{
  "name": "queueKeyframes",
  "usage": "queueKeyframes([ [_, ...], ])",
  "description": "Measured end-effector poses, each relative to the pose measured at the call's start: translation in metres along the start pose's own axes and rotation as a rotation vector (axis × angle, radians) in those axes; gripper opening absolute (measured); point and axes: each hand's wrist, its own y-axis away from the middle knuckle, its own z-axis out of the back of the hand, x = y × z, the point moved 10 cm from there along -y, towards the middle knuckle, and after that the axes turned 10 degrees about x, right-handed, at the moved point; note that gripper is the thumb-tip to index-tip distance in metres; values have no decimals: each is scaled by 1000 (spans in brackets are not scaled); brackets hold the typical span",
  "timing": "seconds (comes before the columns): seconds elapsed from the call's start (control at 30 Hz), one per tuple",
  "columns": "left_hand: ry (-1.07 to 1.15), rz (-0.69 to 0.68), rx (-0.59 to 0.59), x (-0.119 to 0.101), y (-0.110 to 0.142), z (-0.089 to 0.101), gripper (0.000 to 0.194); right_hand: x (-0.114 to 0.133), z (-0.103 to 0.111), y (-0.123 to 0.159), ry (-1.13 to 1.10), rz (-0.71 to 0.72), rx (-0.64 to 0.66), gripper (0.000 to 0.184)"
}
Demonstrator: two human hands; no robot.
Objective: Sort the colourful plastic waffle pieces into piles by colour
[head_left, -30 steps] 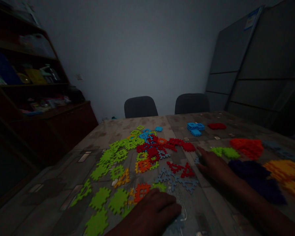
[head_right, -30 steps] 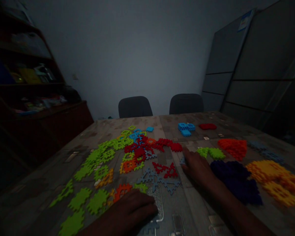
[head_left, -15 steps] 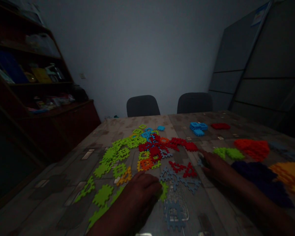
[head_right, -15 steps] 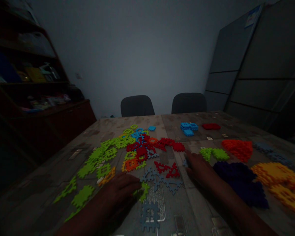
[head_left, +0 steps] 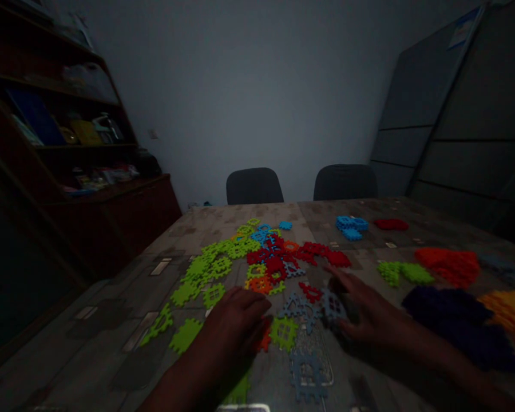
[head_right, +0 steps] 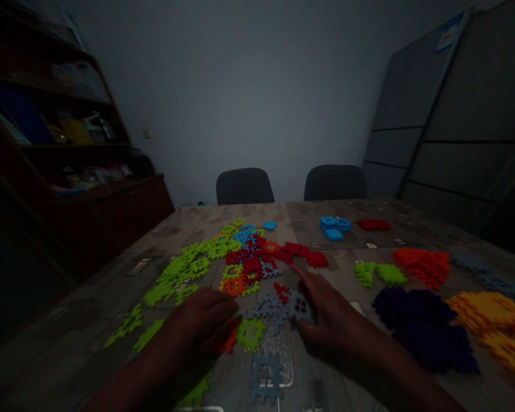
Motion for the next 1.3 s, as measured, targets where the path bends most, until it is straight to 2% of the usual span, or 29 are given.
queueKeyframes([
  [0.1, -11, 36, -44, 9, 3, 9, 25, 44, -49, 11, -89, 78, 220, 104],
  [0.17, -13, 54, -50, 13, 5, 11, 28, 65, -74, 16, -86, 134, 322, 109],
  [0.27, -13, 70, -31, 13, 5, 9, 25, 77, -88, 17, -57, 193, 347, 114],
  [0.43, 16, 45, -7, 3, 1, 3, 21, 63, -79, 15, -78, 106, 373, 104],
  [0.57, 77, 20, 13, -9, 0, -3, 20, 48, -56, 15, -50, 32, 291, 90],
  [0.63, 92, 18, 23, -12, 0, -7, 20, 46, -52, 15, -24, 2, 287, 89],
  [0.77, 127, 19, 36, -10, -1, -12, 18, 60, -69, 13, -30, 36, 371, 103],
  [0.83, 137, 27, 38, -6, -2, -12, 17, 69, -77, 12, -4, 86, 369, 109],
  [0.97, 131, 60, 72, -1, -3, -15, 17, 78, -85, 15, 61, 161, 331, 108],
  [1.1, 115, 65, 106, -3, -3, -19, 18, 70, -81, 18, 15, 178, 332, 107],
  [1.17, 110, 49, 113, -8, -3, -19, 18, 55, -69, 13, -4, 138, 286, 96],
  [1.3, 183, -13, 130, -26, -1, -19, 17, 12, -27, -3, 116, 61, 71, 60],
])
